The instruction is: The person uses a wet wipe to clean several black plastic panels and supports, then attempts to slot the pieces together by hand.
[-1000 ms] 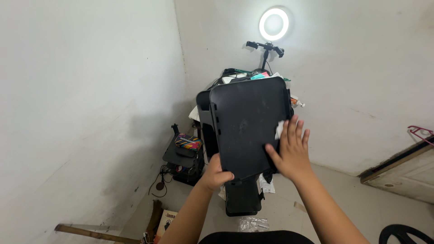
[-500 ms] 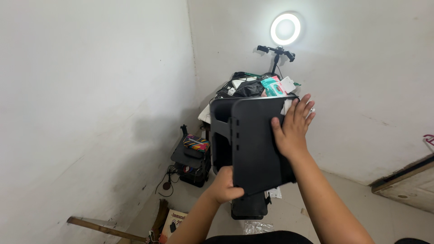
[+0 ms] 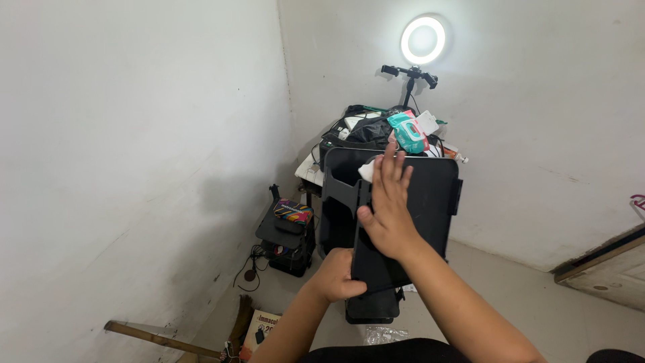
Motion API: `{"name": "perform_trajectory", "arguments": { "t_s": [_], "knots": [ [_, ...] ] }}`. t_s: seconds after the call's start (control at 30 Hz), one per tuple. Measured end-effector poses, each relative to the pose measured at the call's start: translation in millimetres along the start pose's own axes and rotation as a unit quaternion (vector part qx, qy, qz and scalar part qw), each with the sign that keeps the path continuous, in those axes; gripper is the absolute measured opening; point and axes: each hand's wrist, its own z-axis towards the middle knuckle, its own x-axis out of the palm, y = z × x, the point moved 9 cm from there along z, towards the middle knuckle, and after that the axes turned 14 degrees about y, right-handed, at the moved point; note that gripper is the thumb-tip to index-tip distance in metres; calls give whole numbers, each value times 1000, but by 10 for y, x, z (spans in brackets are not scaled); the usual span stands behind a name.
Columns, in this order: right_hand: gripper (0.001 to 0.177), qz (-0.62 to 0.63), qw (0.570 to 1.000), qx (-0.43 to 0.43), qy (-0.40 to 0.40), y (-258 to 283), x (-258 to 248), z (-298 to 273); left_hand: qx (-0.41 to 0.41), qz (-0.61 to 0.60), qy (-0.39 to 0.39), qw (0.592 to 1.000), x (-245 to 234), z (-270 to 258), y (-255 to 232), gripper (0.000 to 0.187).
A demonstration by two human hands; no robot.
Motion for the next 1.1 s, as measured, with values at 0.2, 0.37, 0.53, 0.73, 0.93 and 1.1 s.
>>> {"name": "perform_trajectory", "arguments": {
  "t_s": [0.2,0.37,0.53,0.73,0.93,1.1],
  "knots": [
    [70,45,998,-32,28,77,-18,-164,25,-24,-37,999,-6,-36,-4,46],
    [49,-22,997,-45,61,102,257,-504,71,-72,-54,993,-67,-19,80,47],
    [36,25,991,-79,108,147,506,-943,52,-128,-66,988,-133,-21,257,46],
    [29,25,989,-100,101,-34,479,-1315,73,-125,-85,986,-190,18,147,58],
    [19,-72,995,-55,-31,-465,82,-1501,68,-195,-84,975,-146,102,200,64],
    [18,-130,960,103,-225,-856,-768,-1372,31,-185,-90,978,-143,62,275,63]
  ]
}}
